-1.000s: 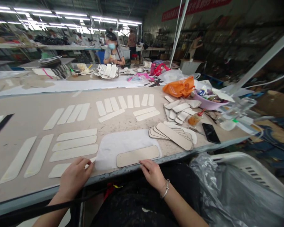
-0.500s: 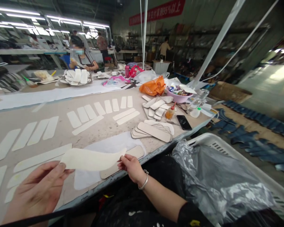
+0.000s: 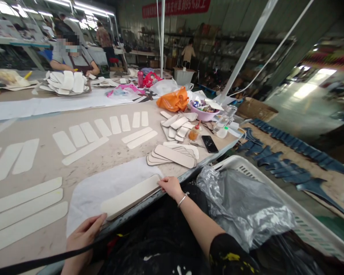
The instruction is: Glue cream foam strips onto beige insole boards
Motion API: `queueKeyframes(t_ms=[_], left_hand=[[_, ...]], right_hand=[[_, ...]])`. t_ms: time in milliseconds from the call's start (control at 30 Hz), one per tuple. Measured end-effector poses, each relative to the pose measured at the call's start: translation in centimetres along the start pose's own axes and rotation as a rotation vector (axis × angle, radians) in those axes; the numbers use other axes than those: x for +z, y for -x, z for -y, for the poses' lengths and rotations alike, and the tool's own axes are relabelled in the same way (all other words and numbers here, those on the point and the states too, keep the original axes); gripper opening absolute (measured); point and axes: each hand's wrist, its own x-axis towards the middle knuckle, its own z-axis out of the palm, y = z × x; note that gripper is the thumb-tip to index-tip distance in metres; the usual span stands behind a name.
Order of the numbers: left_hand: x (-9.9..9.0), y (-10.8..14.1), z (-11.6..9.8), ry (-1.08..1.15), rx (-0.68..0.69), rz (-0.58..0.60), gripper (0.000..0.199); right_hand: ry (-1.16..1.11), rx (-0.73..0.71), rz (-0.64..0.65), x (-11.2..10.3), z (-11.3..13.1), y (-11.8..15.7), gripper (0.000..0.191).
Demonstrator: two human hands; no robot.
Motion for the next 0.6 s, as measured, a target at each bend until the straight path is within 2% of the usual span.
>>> queueKeyframes(t_ms=[200,333,600], left_hand=[[0.2,-1.5,0.1,-0.265,0.002,0.144,0.042],[0.2,-2.2,0.1,-0.371,-0.011,0.165,0.042],[0.2,-2.0,-0.5,-0.518,0.065,0.214,0.037]], right_hand=[[0.261,-0.006,-0.001,-0.7,0.5,-1.2,0.019],[0.376,-0.009,0.005,-0.8,0.8,-1.5,0.017],[0.467,-0.059,0.004,-0.7,1.0,-1.4,0.021]])
